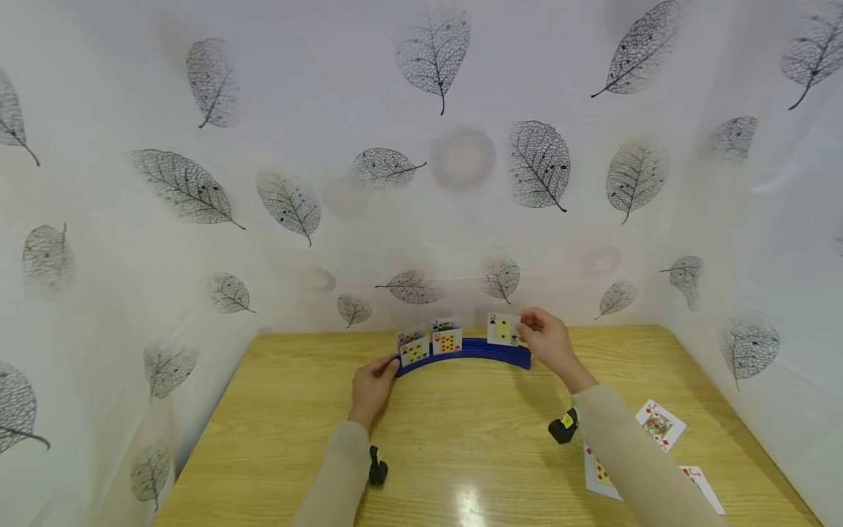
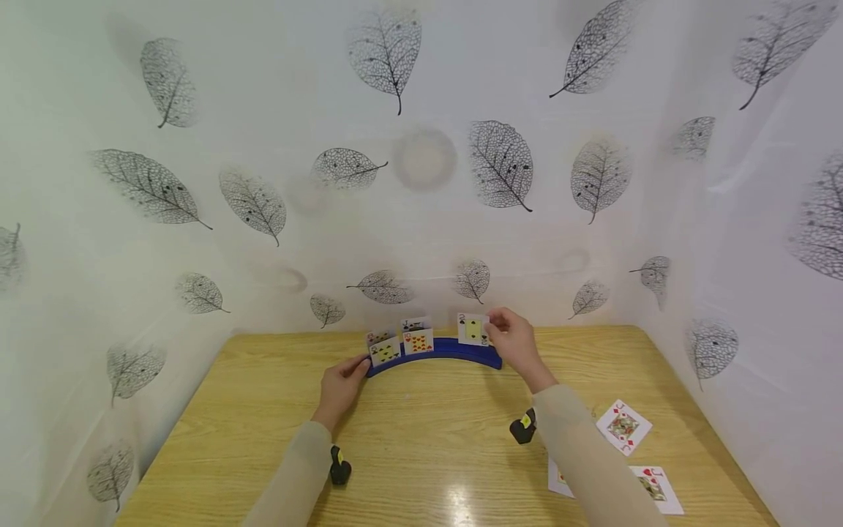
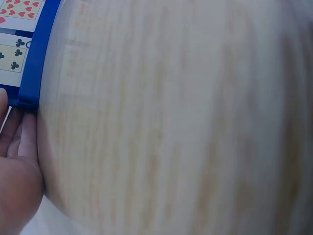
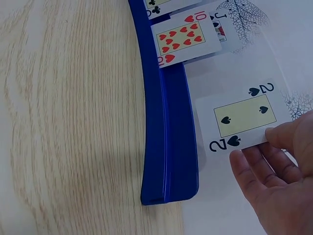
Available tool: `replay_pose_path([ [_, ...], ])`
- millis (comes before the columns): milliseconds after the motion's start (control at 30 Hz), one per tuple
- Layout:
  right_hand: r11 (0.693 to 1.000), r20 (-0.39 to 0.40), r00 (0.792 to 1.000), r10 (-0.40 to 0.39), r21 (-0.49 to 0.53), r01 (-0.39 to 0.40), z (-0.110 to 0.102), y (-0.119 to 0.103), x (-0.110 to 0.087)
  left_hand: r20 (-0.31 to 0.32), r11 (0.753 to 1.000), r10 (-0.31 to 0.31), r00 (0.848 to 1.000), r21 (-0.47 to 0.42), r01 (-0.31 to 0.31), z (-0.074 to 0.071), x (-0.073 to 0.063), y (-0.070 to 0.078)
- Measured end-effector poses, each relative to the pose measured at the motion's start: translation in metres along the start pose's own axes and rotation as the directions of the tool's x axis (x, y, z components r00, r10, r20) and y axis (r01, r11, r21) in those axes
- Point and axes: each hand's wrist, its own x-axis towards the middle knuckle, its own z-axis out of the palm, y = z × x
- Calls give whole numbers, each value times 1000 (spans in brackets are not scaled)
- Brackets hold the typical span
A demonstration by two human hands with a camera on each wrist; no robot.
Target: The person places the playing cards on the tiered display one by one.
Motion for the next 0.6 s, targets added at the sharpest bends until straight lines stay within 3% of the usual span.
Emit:
replay_pose_path([
  [267, 1000, -14, 1000, -6, 4, 6, 8, -10, 7, 1, 1000, 0, 1000, -22, 0, 0, 1, 1],
  [600, 996, -25, 997, -79, -43, 78, 25, -11, 14, 9, 1000, 2, 1000, 3, -2, -1, -1, 2],
])
